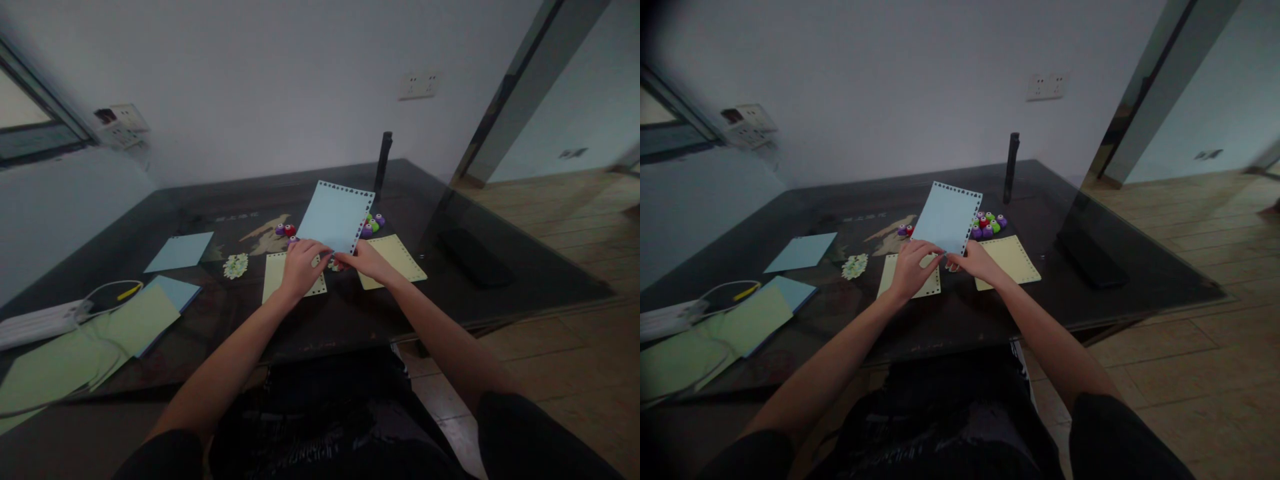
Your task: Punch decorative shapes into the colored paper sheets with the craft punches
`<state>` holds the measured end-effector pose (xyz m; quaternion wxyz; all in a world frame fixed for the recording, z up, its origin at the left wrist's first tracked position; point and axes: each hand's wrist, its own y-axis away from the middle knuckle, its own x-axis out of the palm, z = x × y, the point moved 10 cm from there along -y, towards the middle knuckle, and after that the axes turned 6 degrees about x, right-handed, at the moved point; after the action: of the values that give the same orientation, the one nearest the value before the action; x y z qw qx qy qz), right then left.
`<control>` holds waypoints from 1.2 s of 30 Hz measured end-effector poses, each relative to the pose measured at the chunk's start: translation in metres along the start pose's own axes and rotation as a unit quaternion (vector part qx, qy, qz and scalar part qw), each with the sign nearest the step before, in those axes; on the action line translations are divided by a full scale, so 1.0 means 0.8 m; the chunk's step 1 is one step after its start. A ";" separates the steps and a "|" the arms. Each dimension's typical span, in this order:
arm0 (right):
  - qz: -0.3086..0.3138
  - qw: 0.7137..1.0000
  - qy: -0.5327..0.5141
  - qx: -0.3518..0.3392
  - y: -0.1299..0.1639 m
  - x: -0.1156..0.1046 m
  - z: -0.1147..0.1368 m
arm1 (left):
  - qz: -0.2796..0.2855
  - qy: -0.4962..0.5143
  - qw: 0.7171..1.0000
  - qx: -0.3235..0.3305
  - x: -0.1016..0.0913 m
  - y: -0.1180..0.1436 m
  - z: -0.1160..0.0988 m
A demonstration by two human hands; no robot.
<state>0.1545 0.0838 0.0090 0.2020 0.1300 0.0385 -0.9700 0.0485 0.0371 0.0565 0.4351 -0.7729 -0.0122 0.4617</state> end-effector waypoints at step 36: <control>-0.074 0.979 0.170 -0.087 0.008 -0.004 0.019 | 0.020 0.037 0.998 -0.051 0.014 0.004 0.009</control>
<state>0.1559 0.0774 0.0239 0.1303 0.2718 0.1660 -0.9389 0.0485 0.0451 0.0449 0.3856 -0.8108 -0.0042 0.4403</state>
